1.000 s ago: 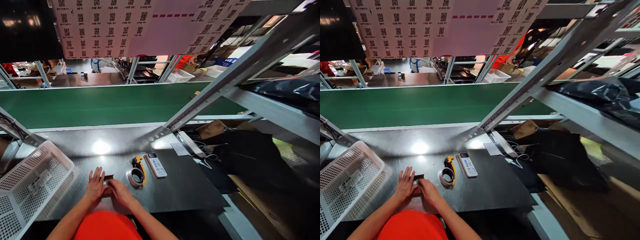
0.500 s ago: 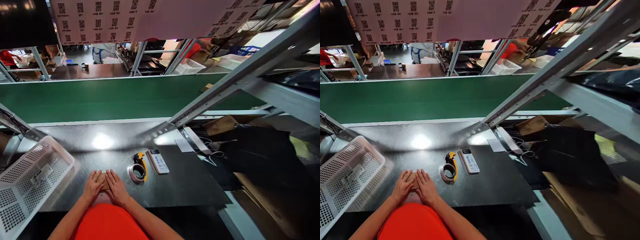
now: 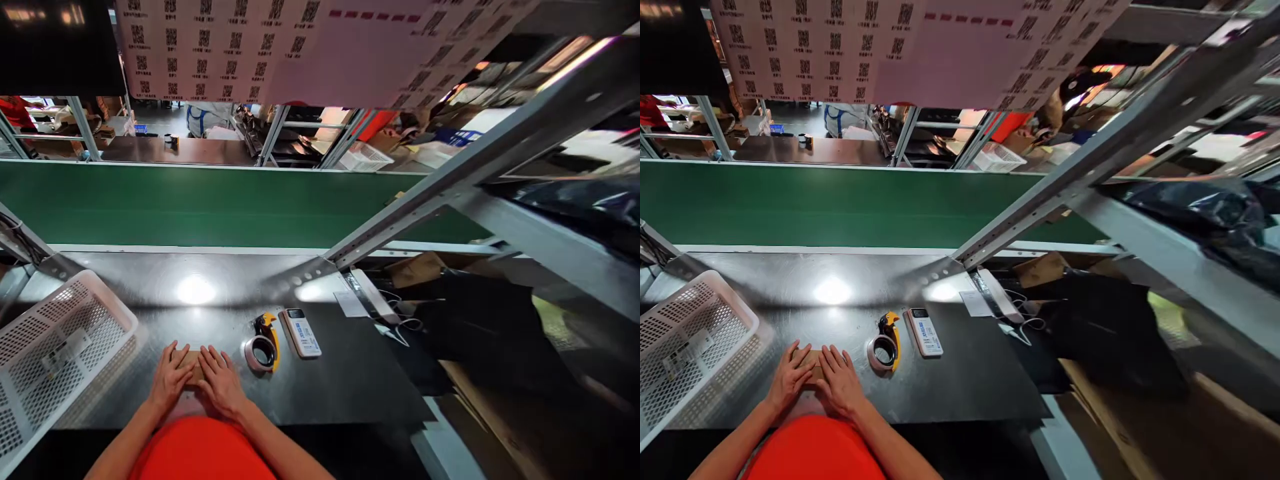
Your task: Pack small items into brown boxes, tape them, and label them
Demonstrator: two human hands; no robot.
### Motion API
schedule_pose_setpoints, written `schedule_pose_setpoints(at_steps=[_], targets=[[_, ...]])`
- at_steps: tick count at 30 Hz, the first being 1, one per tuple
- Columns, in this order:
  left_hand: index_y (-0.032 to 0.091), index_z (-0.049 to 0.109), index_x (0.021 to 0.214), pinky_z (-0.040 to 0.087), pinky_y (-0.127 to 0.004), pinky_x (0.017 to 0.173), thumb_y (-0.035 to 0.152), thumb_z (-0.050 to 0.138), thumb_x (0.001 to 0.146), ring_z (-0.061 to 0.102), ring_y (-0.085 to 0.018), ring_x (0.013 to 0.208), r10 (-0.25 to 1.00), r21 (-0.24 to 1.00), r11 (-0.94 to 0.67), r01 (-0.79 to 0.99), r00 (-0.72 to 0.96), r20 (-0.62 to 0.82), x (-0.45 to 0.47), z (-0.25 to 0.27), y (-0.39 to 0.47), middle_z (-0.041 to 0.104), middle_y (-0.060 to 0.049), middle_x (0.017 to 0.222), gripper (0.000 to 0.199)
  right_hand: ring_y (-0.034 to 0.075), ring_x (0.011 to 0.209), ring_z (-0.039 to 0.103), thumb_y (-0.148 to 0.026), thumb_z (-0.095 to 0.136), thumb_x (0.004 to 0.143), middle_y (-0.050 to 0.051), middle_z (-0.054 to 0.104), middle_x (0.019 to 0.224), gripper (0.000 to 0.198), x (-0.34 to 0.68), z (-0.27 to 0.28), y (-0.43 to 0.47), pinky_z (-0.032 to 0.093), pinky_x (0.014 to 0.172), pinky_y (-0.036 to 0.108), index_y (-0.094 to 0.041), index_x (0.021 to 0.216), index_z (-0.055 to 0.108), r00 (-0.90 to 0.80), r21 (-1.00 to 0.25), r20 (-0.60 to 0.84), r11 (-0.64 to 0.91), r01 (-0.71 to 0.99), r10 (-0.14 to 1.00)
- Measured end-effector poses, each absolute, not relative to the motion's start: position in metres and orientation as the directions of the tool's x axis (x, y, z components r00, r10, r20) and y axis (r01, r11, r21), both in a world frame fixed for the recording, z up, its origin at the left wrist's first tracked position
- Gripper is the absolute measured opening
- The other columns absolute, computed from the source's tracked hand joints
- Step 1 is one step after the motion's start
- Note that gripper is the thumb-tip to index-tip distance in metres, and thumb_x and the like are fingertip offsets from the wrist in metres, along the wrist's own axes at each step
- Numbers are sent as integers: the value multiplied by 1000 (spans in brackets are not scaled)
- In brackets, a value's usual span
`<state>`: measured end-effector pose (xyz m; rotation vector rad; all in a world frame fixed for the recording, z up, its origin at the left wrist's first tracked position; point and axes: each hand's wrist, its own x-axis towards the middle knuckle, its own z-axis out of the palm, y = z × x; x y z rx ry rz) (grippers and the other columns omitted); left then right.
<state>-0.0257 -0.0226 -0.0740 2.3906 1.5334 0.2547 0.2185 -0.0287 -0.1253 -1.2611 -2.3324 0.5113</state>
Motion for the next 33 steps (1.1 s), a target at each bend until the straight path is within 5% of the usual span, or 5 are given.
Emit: schedule_pose_setpoints(at_steps=[6,12,19,24,33], targets=[[36,79,129,43,-71,126,19,57,102,31,-36,164,961,543,-225,809,277,-15,-17,-95,-42,59,-5,162,39,44,150,47,-37,56,91,30,57,153,60,334,-112,7,38,121,64,-7,143,57,366,-682,-93,-327,654,926],[33,80,127,34,-74,129,19,62,99,22,-38,167,944,652,-165,740,311,-114,-18,-86,-38,53,-5,166,37,37,83,74,-31,62,68,10,72,78,28,362,-110,28,59,77,50,-20,93,65,349,-661,-368,-506,554,862],[32,80,126,28,-68,134,22,61,99,10,-33,170,956,731,-80,678,261,-137,-9,-78,-45,48,-3,169,35,29,112,71,-23,58,77,13,69,128,44,320,-68,-18,59,98,47,-24,120,56,-62,-852,-59,-18,523,996],[30,86,110,12,-62,139,13,61,91,28,-29,166,931,731,-141,668,341,-133,-5,-73,-39,51,-1,167,36,26,108,68,-10,58,74,13,64,131,66,287,-61,-14,61,90,39,-25,138,54,-627,-668,352,656,352,695],[27,83,113,59,-48,112,14,51,98,69,-26,127,877,694,338,636,-480,13,22,-63,-89,77,-8,132,37,31,111,71,-17,52,86,16,58,135,59,324,-120,-17,66,88,46,-26,144,48,-716,-713,168,585,387,678]])
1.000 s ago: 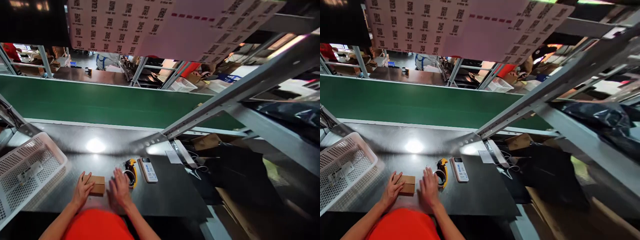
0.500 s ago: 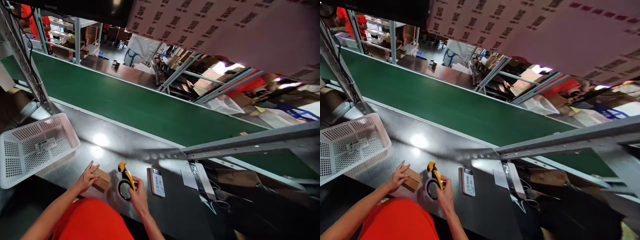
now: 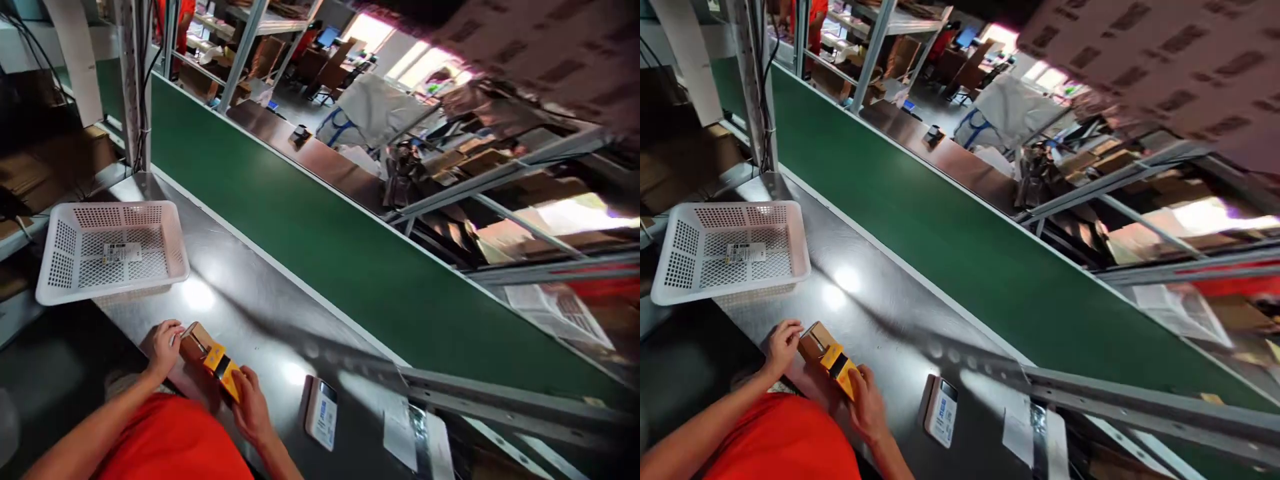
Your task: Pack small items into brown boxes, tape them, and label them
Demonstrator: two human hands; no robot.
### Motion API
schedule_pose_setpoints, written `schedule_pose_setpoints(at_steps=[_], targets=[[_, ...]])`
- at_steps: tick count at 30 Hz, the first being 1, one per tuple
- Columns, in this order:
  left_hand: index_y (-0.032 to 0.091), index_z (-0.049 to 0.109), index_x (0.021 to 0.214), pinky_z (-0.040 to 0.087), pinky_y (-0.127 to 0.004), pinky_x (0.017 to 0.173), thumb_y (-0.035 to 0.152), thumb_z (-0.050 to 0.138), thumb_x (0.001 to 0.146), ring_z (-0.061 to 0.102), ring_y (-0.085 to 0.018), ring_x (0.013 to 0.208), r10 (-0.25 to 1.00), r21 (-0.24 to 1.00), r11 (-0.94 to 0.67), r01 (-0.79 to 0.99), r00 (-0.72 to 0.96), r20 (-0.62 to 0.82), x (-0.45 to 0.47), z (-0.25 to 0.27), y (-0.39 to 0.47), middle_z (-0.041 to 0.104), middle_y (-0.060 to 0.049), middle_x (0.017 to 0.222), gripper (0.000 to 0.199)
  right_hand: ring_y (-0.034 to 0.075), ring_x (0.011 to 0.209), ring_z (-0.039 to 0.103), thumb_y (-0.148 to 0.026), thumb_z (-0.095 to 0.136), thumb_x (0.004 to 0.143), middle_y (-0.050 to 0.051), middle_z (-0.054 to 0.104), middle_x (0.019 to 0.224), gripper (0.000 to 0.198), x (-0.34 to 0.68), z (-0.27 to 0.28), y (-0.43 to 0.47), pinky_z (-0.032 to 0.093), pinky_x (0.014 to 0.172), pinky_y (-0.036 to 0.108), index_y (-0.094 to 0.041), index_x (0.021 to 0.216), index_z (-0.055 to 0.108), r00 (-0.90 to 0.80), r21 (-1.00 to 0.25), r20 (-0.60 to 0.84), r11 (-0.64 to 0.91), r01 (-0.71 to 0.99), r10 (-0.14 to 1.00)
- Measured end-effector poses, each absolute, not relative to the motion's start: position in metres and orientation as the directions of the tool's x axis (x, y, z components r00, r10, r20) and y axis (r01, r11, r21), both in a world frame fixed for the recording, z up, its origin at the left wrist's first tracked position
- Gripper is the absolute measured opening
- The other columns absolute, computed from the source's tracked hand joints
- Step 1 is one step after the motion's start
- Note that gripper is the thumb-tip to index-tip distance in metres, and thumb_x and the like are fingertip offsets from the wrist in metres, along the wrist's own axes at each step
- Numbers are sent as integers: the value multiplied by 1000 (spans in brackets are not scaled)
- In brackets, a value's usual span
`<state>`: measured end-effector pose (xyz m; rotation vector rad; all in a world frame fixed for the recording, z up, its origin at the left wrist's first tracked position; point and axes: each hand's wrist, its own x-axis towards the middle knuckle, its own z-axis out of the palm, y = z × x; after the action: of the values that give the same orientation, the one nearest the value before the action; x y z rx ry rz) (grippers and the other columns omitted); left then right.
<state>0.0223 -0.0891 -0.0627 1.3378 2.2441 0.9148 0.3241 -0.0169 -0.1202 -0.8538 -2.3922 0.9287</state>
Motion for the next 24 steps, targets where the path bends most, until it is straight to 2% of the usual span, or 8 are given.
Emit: schedule_pose_setpoints(at_steps=[2,6,10,12,14,16,19,24], targets=[[27,78,127,59,-47,113,14,52,98,68,-26,125,901,657,316,684,-434,19,35,-55,-99,75,-9,133,41,34,117,69,-17,52,83,17,55,137,62,336,-129,-21,65,93,52,-26,145,45,-670,-747,155,530,401,726],[31,65,146,47,-58,124,18,54,99,51,-34,147,915,513,339,789,-403,15,50,-33,-91,59,-11,156,50,38,128,63,-19,52,84,18,54,139,59,344,-126,-20,58,104,58,-25,143,46,-594,-798,157,455,394,789],[30,56,155,41,-54,129,9,49,94,39,-33,158,998,514,34,857,-52,20,46,-16,-74,46,-10,169,64,36,128,64,-29,53,92,17,59,139,49,343,-106,-23,57,107,55,-26,141,47,-534,-890,30,266,370,845],[27,62,148,47,-49,123,10,44,98,52,-30,148,998,523,-50,851,64,-8,42,-12,-72,58,-12,158,55,35,129,65,-37,54,96,16,61,142,49,346,-99,-29,57,107,53,-28,144,45,-430,-919,-87,95,383,898],[24,72,134,54,-44,112,16,39,104,67,-27,127,994,521,-21,853,74,-81,37,-11,-74,72,-13,134,45,34,131,64,-45,54,97,15,62,145,54,351,-97,-33,57,108,51,-27,147,43,-258,-921,-183,-73,382,949],[23,77,122,58,-40,104,20,38,107,73,-25,113,986,511,24,859,65,-156,33,-10,-75,78,-11,118,42,35,130,66,-51,55,95,15,65,143,59,358,-101,-34,58,106,51,-26,147,44,-83,-908,-245,-199,368,966],[25,77,119,59,-35,102,20,43,106,73,-22,115,964,480,28,877,103,-245,29,-3,-65,78,-8,126,37,35,117,72,-53,57,87,12,74,125,62,367,-113,-28,63,96,48,-23,141,53,40,-868,-323,-313,386,946],[24,76,112,60,-38,97,11,68,91,75,-28,114,850,283,-84,955,217,-480,31,13,-25,79,-8,127,26,35,97,77,-50,58,76,10,79,101,54,375,-133,-14,65,82,47,-20,119,67,73,-818,-409,-401,414,910]])
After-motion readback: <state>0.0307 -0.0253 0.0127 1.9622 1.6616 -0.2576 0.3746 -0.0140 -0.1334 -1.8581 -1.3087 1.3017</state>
